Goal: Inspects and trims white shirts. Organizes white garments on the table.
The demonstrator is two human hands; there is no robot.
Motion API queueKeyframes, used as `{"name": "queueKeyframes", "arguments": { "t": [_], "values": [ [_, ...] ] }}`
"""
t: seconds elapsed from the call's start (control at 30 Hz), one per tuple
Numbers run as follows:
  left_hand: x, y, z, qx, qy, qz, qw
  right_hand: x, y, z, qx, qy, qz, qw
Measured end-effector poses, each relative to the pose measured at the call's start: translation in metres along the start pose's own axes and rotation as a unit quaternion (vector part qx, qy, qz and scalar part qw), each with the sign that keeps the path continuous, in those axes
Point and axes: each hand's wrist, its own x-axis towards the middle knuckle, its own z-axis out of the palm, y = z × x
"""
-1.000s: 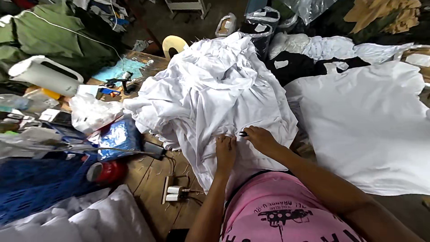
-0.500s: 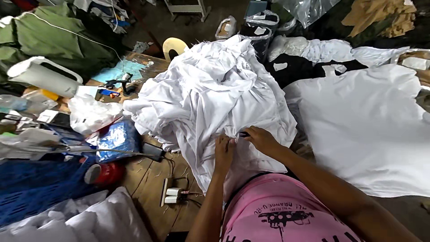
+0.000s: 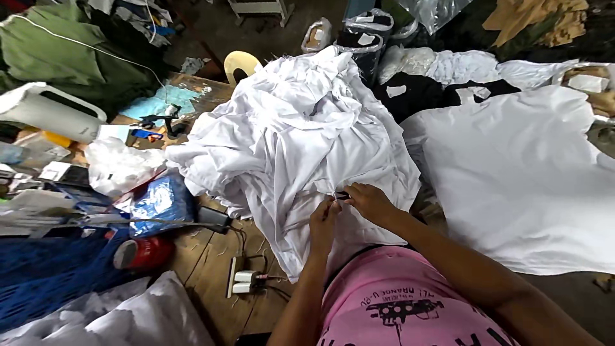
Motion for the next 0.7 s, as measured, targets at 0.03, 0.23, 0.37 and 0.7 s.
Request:
{"name": "queueKeyframes", "arguments": {
  "t": [0.03, 0.23, 0.37, 0.7],
  "values": [
    [-0.001, -0.001, 0.003, 0.003, -0.004, 0.009, 1.0, 0.001, 0.0, 0.003, -0.004, 0.017, -0.008, 1.0],
    [-0.007, 0.006, 0.016, 0.085, 0.004, -0.024, 0.996, 0.006, 0.002, -0.005, 0.015, 0.036, 0.041, 0.998],
    [0.001, 0.032, 0.026, 0.25, -0.189, -0.013, 0.949, 0.004, 0.004, -0.029, 0.063, 0.105, 0.072, 0.99],
    [0.087, 0.084, -0.12, -0.023, 0.24, 0.185, 0.953, -0.013, 0.016, -0.079, 0.08, 0.318, 0.058, 0.943]
  ]
}}
